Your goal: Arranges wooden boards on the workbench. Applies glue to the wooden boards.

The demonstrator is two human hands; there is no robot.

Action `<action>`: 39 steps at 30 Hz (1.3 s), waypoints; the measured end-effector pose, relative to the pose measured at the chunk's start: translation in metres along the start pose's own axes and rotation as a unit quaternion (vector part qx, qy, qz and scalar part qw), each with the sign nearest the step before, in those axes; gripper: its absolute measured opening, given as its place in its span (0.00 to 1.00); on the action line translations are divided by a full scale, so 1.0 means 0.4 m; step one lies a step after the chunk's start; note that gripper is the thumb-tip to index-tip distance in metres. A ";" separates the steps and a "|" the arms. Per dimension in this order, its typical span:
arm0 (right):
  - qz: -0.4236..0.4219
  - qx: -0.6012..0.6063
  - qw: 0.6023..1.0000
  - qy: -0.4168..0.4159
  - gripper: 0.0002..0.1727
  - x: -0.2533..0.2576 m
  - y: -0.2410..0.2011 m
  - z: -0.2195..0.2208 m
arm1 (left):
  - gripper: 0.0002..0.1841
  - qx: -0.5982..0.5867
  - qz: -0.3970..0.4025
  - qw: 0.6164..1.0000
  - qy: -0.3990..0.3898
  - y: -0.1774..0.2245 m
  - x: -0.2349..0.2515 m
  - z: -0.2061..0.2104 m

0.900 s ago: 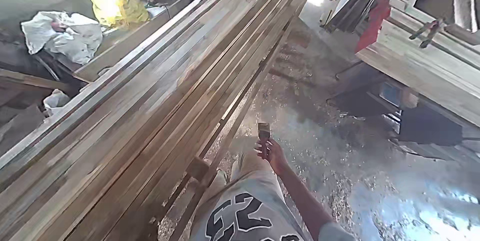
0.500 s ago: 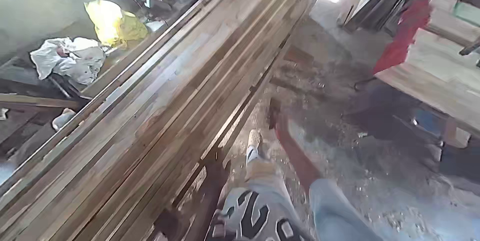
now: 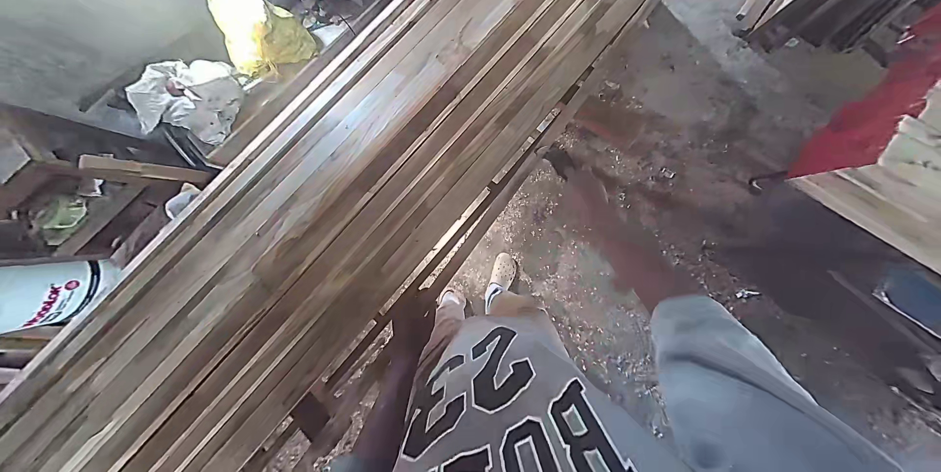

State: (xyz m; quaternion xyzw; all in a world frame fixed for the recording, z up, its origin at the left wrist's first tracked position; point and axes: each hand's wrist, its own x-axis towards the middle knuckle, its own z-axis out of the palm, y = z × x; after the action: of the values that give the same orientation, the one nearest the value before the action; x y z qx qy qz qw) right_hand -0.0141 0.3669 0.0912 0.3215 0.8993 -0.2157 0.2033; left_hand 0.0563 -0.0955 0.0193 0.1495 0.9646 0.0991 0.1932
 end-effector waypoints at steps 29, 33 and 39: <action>-0.212 0.234 0.930 -0.187 0.26 -0.495 -0.035 0.496 | 0.24 -0.336 -0.017 0.903 -0.269 -0.229 0.055 0.023; -0.303 0.040 0.937 -0.170 0.30 -0.594 -0.134 0.601 | 0.22 -0.379 -0.029 0.895 -0.236 -0.285 -0.003 0.003; -0.158 -0.108 0.971 -0.141 0.33 -0.707 -0.271 0.732 | 0.22 -0.433 -0.037 0.875 -0.215 -0.403 -0.131 -0.026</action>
State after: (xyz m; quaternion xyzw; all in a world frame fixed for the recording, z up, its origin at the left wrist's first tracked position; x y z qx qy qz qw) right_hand 0.1811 0.0006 0.0203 0.1179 0.9191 -0.1893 0.3249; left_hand 0.0577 -0.2649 0.0065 0.0333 0.7647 0.4648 0.4450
